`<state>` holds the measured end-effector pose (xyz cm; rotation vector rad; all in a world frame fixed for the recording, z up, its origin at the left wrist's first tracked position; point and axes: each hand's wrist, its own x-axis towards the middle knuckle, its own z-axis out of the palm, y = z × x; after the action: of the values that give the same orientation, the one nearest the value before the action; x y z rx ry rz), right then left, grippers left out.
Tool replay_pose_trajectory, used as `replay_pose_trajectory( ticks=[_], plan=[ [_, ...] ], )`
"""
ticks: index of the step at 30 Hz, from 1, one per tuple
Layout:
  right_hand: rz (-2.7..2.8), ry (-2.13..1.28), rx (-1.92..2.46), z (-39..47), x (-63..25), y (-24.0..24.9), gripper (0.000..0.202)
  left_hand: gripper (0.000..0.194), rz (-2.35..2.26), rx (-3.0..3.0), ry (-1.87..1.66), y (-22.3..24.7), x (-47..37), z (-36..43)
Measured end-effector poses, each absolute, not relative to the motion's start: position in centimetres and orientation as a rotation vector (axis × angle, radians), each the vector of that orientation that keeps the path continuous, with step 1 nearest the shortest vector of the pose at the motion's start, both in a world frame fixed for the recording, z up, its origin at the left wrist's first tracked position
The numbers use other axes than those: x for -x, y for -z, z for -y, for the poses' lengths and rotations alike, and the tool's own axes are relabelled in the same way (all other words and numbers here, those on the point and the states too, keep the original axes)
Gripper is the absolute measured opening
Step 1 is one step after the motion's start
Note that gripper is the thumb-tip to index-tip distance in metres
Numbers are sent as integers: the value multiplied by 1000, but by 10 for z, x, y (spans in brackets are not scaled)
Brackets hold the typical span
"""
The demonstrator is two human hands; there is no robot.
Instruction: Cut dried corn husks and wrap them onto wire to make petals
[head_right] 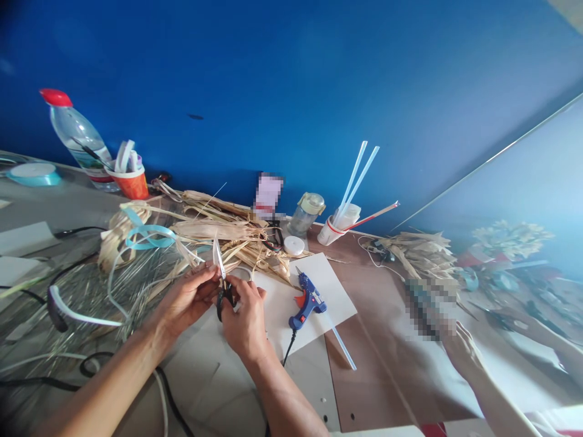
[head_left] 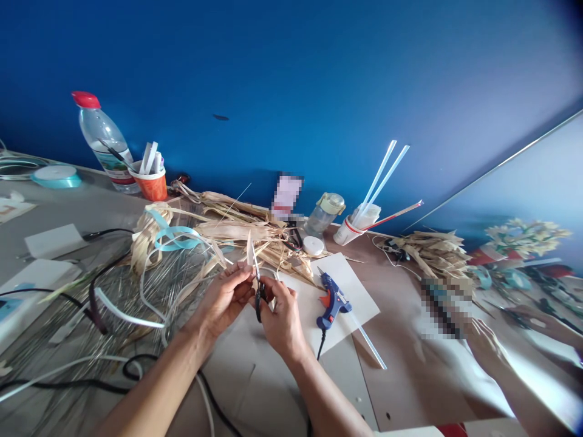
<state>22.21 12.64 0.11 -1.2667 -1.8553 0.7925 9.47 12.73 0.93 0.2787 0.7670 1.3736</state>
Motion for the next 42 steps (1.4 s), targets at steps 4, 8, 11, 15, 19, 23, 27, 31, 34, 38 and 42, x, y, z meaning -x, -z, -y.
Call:
replay_pose_trajectory(
  ticks=[4,8,11,15,19,23,27,31,34,38,42],
  plan=[
    [1878,-836,1194,-125,-227,-6,29,17,-740,-303,-1369,-8,-93,-128],
    [1885,-838,1167,-124,-227,-8,31,17,-745,-308,-1375,-9,-93,-128],
    [1888,-823,1202,-124,-224,-7,32,19,-754,-312,-1361,-11,-94,-127],
    [1874,-808,1220,-125,-222,-4,35,21,-754,-320,-1353,-12,-95,-126],
    [1847,-831,1225,-126,-222,0,35,23,-771,-307,-1360,-11,-95,-127],
    [1832,-853,1255,-127,-221,5,40,23,-753,-286,-1366,-10,-95,-127],
    [1806,-884,1270,-127,-220,6,40,23,-776,-294,-1367,-10,-95,-127],
    [1777,-928,1274,-128,-220,7,41,23,-794,-294,-1379,-11,-96,-127],
    [1717,-991,1243,-129,-220,7,38,23,-802,-297,-1387,-12,-96,-127],
    [1640,-1053,1188,-129,-220,7,32,22,-825,-303,-1374,-9,-95,-128],
    [1617,-1081,1139,-130,-223,7,29,23,-899,-339,-1403,-6,-96,-130]
  ],
)
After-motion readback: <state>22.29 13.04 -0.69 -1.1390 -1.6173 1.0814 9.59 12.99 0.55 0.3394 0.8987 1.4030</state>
